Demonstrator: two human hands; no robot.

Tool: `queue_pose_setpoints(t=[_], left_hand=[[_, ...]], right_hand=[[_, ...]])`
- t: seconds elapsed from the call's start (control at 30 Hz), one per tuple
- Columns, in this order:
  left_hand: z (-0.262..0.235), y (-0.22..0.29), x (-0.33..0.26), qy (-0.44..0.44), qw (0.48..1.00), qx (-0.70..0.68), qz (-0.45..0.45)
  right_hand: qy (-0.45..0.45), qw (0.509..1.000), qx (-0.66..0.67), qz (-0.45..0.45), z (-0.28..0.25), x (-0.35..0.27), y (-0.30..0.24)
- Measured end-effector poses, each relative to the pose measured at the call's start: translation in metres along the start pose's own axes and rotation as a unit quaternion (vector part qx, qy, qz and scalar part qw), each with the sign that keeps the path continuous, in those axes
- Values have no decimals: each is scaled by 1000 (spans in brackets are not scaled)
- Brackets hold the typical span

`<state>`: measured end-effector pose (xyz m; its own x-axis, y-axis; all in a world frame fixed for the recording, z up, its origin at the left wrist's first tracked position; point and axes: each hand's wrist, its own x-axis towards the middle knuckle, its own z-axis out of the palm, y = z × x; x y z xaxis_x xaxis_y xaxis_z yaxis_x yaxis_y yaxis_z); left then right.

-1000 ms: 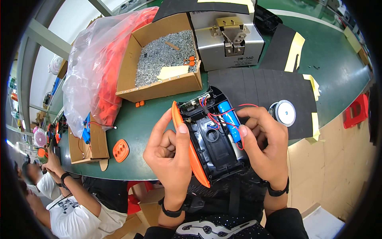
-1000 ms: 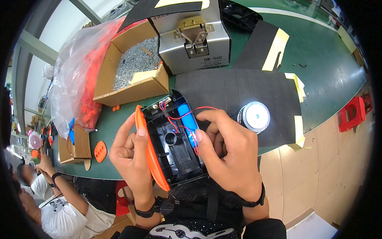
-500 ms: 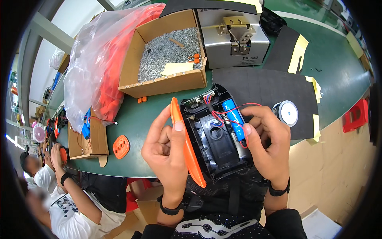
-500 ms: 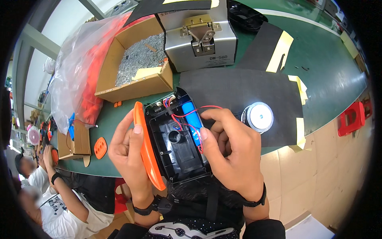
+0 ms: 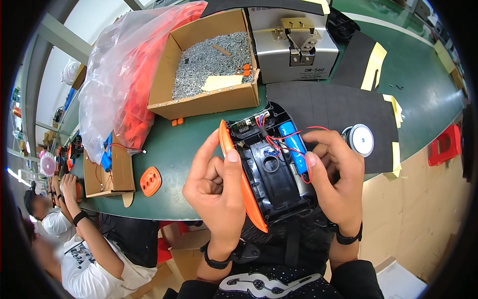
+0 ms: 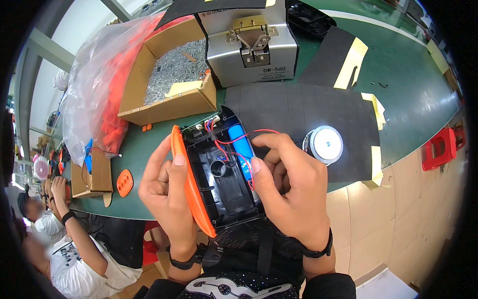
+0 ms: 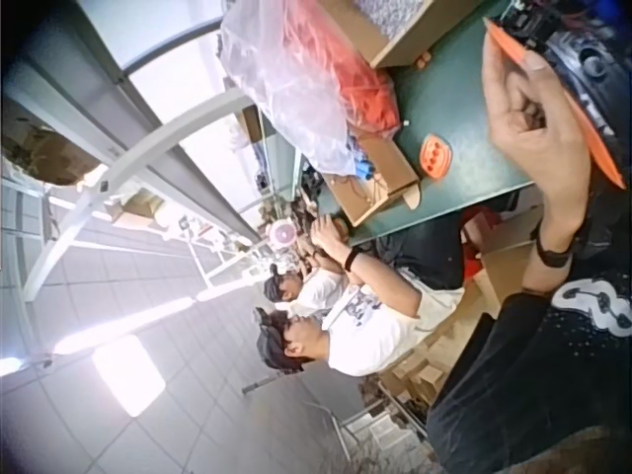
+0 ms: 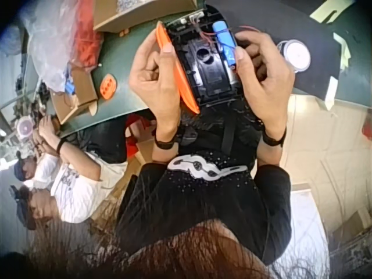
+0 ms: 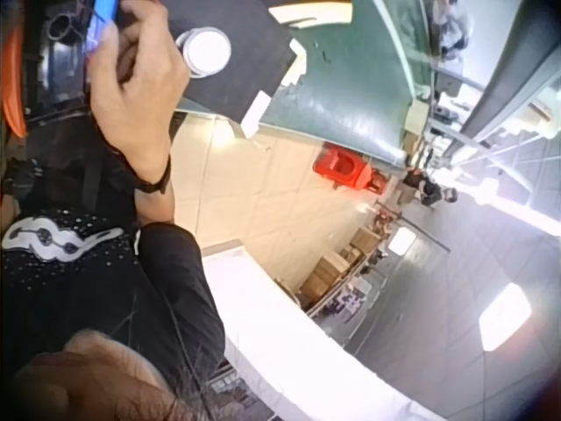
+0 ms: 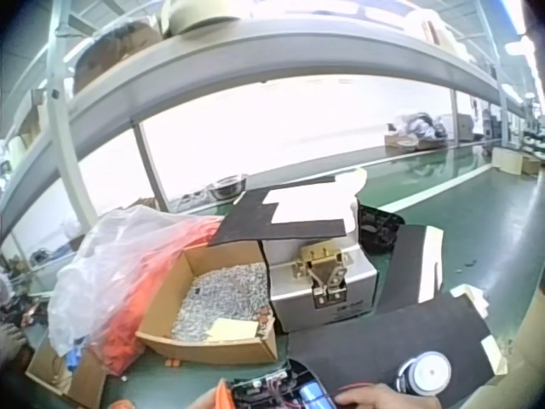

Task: The person assembles a small electronic device by inserting a blue battery into a black casing and connecting red and black wires. They then attach an orange plastic cover and a black top piece to complete the assembly. The person also handles a smartphone briefly and picks up small orange components from a box.

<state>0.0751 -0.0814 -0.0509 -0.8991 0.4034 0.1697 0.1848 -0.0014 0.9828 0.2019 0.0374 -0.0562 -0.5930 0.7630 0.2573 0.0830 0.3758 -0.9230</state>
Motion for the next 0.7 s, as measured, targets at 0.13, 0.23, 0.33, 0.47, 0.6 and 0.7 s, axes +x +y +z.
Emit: queue_pose_setpoints(t=[0.13, 0.23, 0.33, 0.47, 0.6, 0.7], left_hand=[[1, -1, 0, 4, 1000, -12, -1], [2, 0, 1, 15, 1000, -11, -6], [2, 1, 2, 16, 1000, -6, -5], [1, -1, 1, 9, 1000, -7, -2], [2, -3, 1, 2, 1000, -4, 7], [4, -1, 3, 3, 1000, 9, 5]], right_hand=[[1, 1000, -5, -6, -1, 0, 1], [-1, 1000, -4, -1, -1, -1, -1], [-4, 1000, -8, 0, -2, 0, -1], [-5, 1000, -10, -8, -2, 0, -1], [-4, 1000, -13, -10, -3, 0, -2], [-4, 1000, -20, -11, -2, 1, -2]])
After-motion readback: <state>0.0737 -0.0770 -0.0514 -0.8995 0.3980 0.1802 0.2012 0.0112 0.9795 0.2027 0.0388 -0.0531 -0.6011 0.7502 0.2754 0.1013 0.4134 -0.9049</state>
